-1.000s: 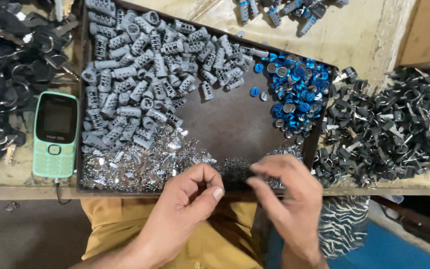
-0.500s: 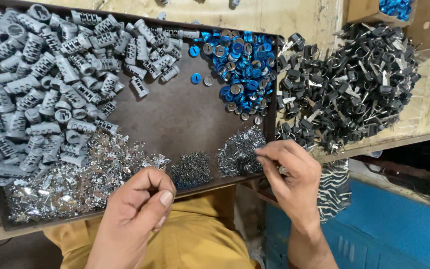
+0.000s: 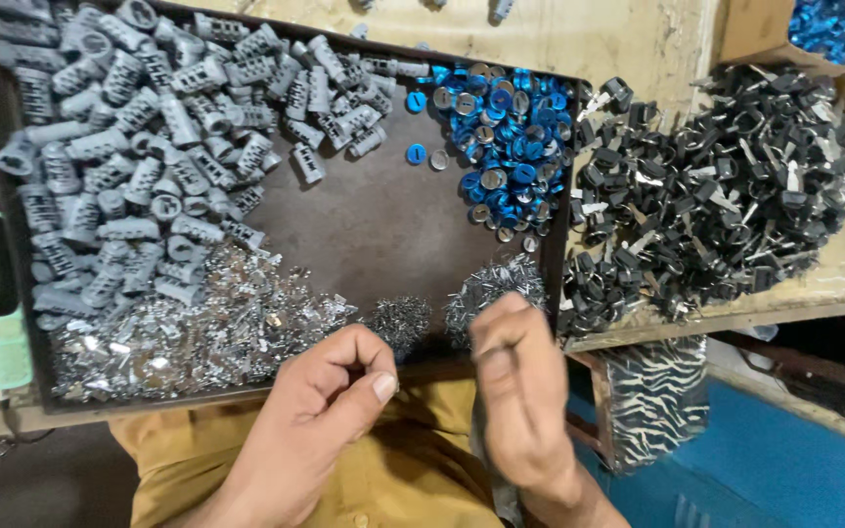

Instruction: The person sits at a workbench and assembles padlock cylinders by hand, picking small metal pins and springs from a tray and inserting them into gray lock plugs one at a time, then placing finished plugs back into the tray with the blue caps.

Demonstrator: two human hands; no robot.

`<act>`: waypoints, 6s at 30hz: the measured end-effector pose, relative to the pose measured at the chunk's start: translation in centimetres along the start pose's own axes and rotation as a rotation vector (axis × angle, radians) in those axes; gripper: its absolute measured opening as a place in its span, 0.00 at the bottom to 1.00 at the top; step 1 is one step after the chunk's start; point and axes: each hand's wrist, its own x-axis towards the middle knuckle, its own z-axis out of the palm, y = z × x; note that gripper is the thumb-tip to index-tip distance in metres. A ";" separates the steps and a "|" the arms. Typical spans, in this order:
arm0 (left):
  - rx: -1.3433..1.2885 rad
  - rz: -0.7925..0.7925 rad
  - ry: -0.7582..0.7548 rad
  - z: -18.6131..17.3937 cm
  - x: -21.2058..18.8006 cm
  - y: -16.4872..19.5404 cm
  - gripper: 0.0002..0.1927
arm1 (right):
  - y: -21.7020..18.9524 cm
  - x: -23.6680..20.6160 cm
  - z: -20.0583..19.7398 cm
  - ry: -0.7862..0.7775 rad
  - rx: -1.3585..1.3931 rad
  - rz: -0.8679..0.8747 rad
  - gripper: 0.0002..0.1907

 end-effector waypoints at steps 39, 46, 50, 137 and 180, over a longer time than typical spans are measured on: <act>-0.197 0.160 -0.004 -0.9 -2.1 1.5 0.06 | -1.8 -0.9 6.7 0.004 0.177 -0.025 0.10; -0.024 0.228 0.038 -1.0 -2.3 1.7 0.05 | -2.6 -0.6 6.8 0.051 0.124 0.127 0.09; -0.023 0.250 0.031 -1.2 -2.2 1.8 0.04 | -2.4 -0.6 6.7 0.026 0.085 -0.021 0.08; -0.386 0.105 -0.059 -4.0 -3.2 4.3 0.04 | -4.0 3.8 6.8 -0.207 0.051 -0.052 0.21; 0.703 0.707 0.267 -3.7 -1.9 7.2 0.05 | -2.6 13.0 3.8 -0.077 -0.699 -0.225 0.17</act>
